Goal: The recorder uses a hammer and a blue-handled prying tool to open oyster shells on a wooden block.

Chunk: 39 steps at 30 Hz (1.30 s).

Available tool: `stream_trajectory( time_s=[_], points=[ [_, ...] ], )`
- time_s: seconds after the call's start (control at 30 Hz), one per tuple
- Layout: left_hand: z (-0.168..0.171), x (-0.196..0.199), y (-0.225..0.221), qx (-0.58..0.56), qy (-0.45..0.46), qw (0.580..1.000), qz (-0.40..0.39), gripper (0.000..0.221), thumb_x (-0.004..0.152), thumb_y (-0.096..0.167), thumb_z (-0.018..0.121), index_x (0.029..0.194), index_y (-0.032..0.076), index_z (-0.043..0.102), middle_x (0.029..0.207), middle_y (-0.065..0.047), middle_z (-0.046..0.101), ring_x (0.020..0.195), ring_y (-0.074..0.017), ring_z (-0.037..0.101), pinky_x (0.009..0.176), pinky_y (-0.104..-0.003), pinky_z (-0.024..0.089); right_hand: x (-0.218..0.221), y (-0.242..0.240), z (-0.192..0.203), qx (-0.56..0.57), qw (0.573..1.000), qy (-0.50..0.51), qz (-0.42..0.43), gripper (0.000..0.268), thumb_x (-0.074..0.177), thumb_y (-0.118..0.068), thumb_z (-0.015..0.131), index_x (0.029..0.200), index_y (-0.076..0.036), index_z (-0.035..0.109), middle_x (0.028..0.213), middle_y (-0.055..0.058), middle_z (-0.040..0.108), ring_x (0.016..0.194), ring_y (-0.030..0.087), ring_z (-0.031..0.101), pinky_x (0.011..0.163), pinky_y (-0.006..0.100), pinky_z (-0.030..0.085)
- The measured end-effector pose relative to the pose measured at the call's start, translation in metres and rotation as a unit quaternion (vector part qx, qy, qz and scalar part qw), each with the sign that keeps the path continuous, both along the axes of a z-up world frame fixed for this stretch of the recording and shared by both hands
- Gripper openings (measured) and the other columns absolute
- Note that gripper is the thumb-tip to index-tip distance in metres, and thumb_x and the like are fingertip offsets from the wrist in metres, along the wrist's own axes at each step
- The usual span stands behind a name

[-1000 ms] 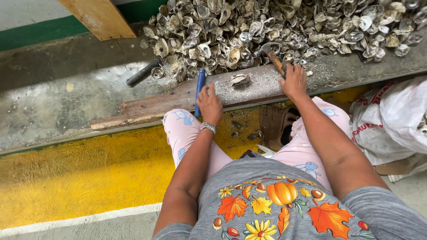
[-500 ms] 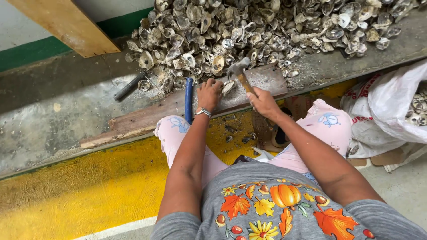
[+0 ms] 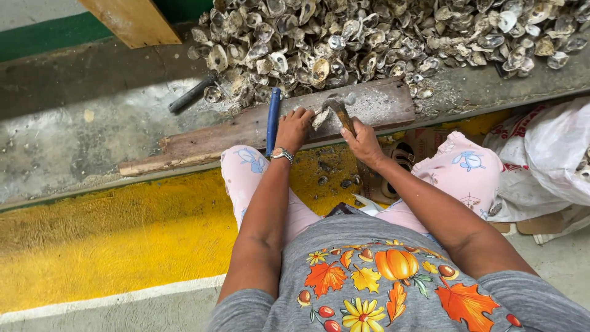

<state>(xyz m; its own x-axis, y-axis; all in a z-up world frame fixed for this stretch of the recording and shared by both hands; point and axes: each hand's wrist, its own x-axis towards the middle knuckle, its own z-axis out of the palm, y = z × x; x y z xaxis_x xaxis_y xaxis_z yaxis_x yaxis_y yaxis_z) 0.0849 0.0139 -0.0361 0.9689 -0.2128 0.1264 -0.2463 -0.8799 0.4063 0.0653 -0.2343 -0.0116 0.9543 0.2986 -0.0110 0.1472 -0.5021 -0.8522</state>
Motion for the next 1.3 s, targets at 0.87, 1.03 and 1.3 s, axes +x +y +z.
stream_trajectory(
  time_s=[0.87,1.03,1.3],
  points=[
    [-0.022,0.004,0.007,-0.080,0.024,0.995,0.061,0.033,0.076,0.020,0.085,0.109,0.023,0.079,0.124,0.005,0.066,0.111,-0.0194,0.057,0.092,-0.037,0.042,0.007,0.028,0.009,-0.122,0.988,-0.004,0.096,0.039,0.110,-0.041,0.047,0.096,-0.004,0.050,0.064,0.012,0.053,0.054,0.025,0.051,0.053,0.045,0.044],
    [-0.039,0.003,0.005,-0.088,0.001,0.994,0.068,0.036,0.076,0.019,0.085,0.111,0.025,0.078,0.124,0.005,0.065,0.112,-0.0193,0.057,0.093,-0.038,0.042,0.015,0.016,-0.021,-0.150,0.982,0.072,0.093,0.041,0.111,-0.042,0.045,0.093,-0.006,0.051,0.070,0.008,0.053,0.055,0.021,0.049,0.048,0.041,0.046],
    [-0.029,0.003,0.005,-0.081,0.011,0.995,0.060,0.039,0.076,0.020,0.085,0.113,0.028,0.077,0.121,0.005,0.065,0.111,-0.0195,0.056,0.091,-0.039,0.042,0.009,0.024,0.017,-0.085,0.993,0.021,0.080,0.035,0.109,-0.041,0.045,0.102,-0.007,0.050,0.065,0.011,0.054,0.053,0.023,0.053,0.052,0.042,0.048]
  ],
)
